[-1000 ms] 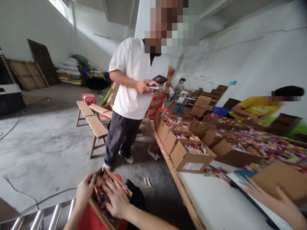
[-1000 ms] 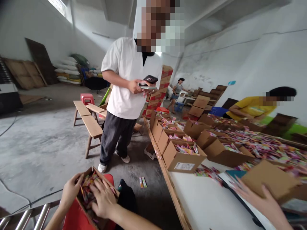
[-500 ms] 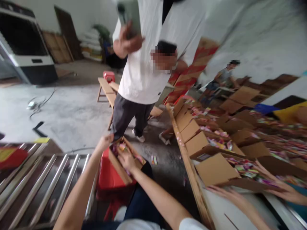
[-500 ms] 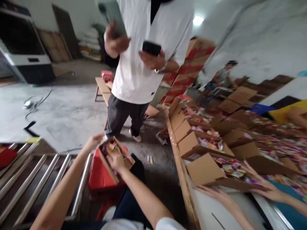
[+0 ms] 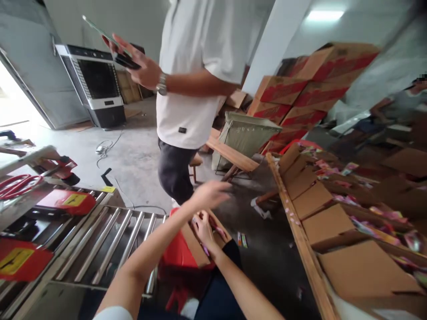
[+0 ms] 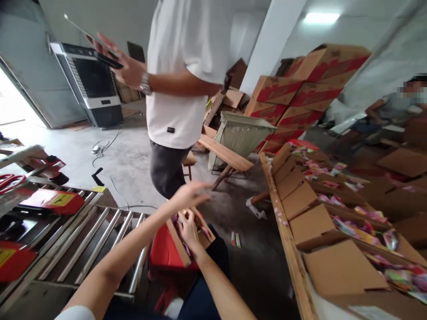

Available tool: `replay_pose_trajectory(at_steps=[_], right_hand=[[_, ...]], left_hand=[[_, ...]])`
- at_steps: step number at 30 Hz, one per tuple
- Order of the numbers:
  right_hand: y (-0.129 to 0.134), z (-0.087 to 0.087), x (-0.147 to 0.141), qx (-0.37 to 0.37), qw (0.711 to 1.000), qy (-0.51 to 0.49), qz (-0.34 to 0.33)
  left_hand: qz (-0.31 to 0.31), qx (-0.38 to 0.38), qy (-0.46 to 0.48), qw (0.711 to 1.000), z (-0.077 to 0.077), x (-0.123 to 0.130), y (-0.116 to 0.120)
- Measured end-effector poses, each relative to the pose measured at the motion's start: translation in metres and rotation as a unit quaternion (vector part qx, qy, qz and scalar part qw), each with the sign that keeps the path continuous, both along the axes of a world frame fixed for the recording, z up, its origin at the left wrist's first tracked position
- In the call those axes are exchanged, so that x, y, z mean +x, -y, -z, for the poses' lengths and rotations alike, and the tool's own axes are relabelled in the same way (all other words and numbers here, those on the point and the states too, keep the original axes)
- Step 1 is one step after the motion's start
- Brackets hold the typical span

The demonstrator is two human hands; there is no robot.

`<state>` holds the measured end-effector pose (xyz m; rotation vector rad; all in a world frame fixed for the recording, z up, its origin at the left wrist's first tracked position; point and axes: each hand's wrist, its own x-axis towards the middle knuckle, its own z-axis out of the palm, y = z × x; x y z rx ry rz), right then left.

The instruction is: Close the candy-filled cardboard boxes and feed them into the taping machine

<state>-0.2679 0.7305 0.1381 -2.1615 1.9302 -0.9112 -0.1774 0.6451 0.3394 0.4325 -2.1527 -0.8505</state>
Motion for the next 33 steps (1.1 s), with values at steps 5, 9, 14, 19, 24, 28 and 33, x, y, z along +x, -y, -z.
replay_pose_trajectory(at_steps=[5, 9, 14, 19, 24, 28, 33], right_hand=[[0.0, -0.02, 0.01, 0.133, 0.986, -0.097, -0.025], [0.002, -0.02, 0.016, 0.202, 0.968, -0.149, -0.019], [-0.002, -0.016, 0.02, 0.221, 0.96, -0.169, -0.028], [-0.003, -0.015, 0.008, 0.187, 0.981, -0.017, -0.053], [-0.004, -0.034, -0.002, 0.116, 0.968, 0.221, -0.023], [-0.017, -0.063, -0.008, 0.126, 0.969, 0.212, -0.006], [-0.041, -0.075, -0.023, 0.176, 0.979, 0.097, -0.014]], left_hand=[[-0.201, 0.236, 0.002, 0.951, 0.145, 0.072, 0.035], [-0.137, 0.238, -0.018, 0.961, 0.16, 0.078, 0.024], [-0.069, 0.154, 0.061, 0.984, 0.145, 0.065, 0.029], [-0.041, 0.178, 0.195, 0.963, 0.147, 0.055, 0.032], [-0.136, 0.222, 0.237, 0.936, 0.147, 0.039, 0.035], [-0.195, 0.229, 0.264, 0.916, 0.15, 0.03, 0.035], [-0.277, 0.201, 0.3, 0.89, 0.158, 0.019, 0.029]])
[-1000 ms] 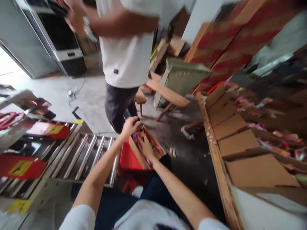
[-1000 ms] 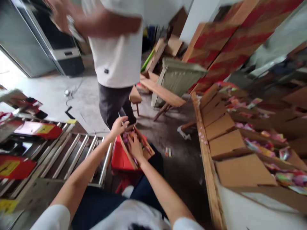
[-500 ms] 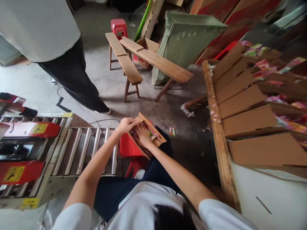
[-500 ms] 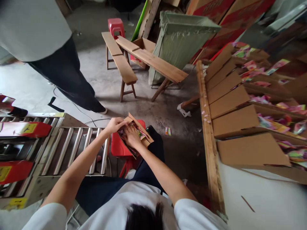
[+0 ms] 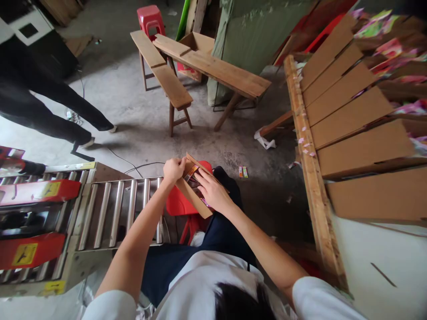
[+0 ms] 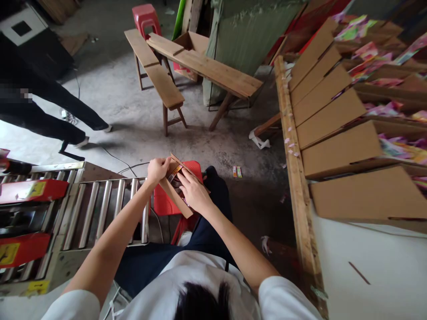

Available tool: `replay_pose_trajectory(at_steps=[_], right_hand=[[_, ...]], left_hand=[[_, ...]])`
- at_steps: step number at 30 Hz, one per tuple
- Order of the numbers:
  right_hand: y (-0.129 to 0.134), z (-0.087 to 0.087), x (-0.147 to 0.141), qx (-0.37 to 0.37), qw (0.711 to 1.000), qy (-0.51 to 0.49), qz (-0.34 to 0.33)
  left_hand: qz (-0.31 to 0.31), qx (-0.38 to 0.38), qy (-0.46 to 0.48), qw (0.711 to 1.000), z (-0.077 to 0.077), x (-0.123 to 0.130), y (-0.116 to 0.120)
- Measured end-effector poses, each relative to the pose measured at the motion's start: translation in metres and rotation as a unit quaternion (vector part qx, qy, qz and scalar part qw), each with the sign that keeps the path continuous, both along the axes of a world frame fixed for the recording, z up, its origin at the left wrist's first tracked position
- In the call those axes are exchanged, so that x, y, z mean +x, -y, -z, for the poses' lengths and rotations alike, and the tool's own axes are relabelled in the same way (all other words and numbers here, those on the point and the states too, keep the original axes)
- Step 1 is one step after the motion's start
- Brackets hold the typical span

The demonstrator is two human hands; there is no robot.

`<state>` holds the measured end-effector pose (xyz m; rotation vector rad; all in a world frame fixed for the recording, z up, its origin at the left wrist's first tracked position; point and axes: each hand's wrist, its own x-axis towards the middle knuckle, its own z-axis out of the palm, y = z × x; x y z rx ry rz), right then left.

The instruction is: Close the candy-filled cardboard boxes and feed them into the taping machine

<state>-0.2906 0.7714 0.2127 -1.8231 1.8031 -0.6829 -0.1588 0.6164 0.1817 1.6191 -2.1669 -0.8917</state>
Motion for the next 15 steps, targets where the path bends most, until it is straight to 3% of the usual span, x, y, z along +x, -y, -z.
replay_pose_trajectory(at_steps=[3, 6, 9, 11, 15], right_hand=[[0.0, 0.016, -0.006, 0.023, 0.999, 0.016, -0.017], [0.009, 0.033, -0.003, 0.04, 0.999, 0.0, -0.004], [0.018, 0.041, 0.012, 0.07, 0.989, -0.133, 0.018], [0.021, 0.041, 0.022, 0.08, 0.973, -0.215, 0.03], [0.024, 0.038, 0.021, 0.086, 0.978, -0.19, 0.028]], left_hand=[[-0.041, -0.077, 0.014, 0.996, 0.006, -0.007, -0.004], [-0.041, -0.095, -0.049, 0.993, 0.008, -0.005, -0.01], [0.0, -0.111, -0.115, 0.987, 0.003, 0.002, -0.02], [0.04, -0.157, -0.108, 0.981, 0.0, 0.003, -0.029], [0.081, -0.179, -0.036, 0.98, -0.003, -0.003, -0.041]])
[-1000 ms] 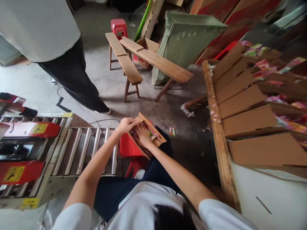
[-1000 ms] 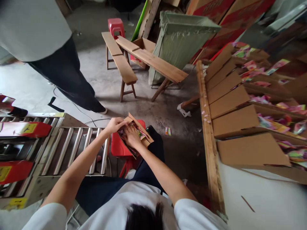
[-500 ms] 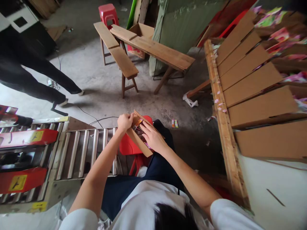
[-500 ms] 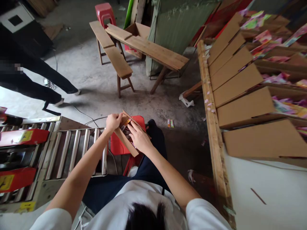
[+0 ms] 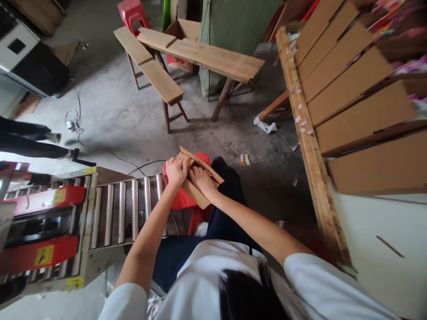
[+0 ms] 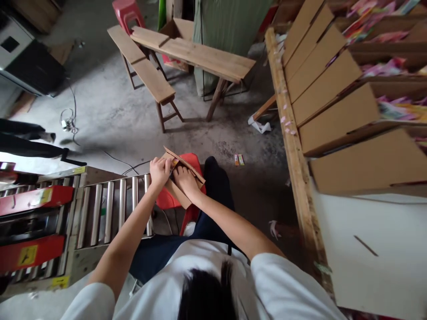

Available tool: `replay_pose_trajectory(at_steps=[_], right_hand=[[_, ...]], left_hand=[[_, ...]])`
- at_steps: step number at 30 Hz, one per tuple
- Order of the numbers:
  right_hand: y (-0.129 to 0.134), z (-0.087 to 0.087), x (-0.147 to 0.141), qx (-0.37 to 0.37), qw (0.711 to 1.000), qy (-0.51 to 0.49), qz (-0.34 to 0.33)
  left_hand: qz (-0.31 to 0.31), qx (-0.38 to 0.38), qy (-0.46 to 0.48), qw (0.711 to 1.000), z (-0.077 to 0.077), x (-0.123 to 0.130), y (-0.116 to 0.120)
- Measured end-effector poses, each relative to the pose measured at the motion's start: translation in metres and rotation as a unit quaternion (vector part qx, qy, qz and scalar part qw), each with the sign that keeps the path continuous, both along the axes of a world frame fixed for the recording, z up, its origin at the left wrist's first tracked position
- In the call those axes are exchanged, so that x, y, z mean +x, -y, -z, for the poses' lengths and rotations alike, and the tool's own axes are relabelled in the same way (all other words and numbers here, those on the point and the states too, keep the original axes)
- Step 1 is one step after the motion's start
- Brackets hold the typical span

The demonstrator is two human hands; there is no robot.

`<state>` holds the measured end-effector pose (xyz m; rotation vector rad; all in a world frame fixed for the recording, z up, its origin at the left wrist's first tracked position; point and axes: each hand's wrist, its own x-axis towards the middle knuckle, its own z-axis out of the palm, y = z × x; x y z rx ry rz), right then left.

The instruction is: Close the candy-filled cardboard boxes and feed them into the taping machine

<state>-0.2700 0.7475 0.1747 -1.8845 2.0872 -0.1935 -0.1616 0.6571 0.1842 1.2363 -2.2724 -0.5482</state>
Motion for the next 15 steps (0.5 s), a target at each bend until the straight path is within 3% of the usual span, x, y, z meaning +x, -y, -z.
replay_pose_trajectory(at_steps=[3, 5, 7, 12, 14, 15], right_hand=[[0.002, -0.002, -0.016, -0.035, 0.987, 0.156, -0.03], [0.0, -0.006, -0.023, -0.078, 0.952, 0.294, -0.033], [-0.004, -0.016, -0.023, -0.114, 0.924, 0.364, -0.008], [-0.013, -0.064, -0.032, -0.202, 0.935, 0.289, -0.026], [-0.01, -0.075, -0.049, -0.202, 0.948, 0.244, 0.032], [-0.008, -0.077, -0.057, -0.164, 0.957, 0.231, 0.068]], left_hand=[[-0.018, 0.018, 0.033, 0.999, 0.003, -0.006, 0.002], [-0.035, 0.023, 0.046, 0.998, 0.005, -0.009, 0.005], [-0.051, 0.03, 0.073, 0.996, 0.007, -0.013, 0.007], [-0.02, 0.025, 0.16, 0.987, 0.009, -0.025, -0.001], [-0.011, 0.008, 0.178, 0.984, 0.009, -0.03, -0.005], [-0.008, 0.002, 0.184, 0.983, 0.01, -0.032, -0.005]])
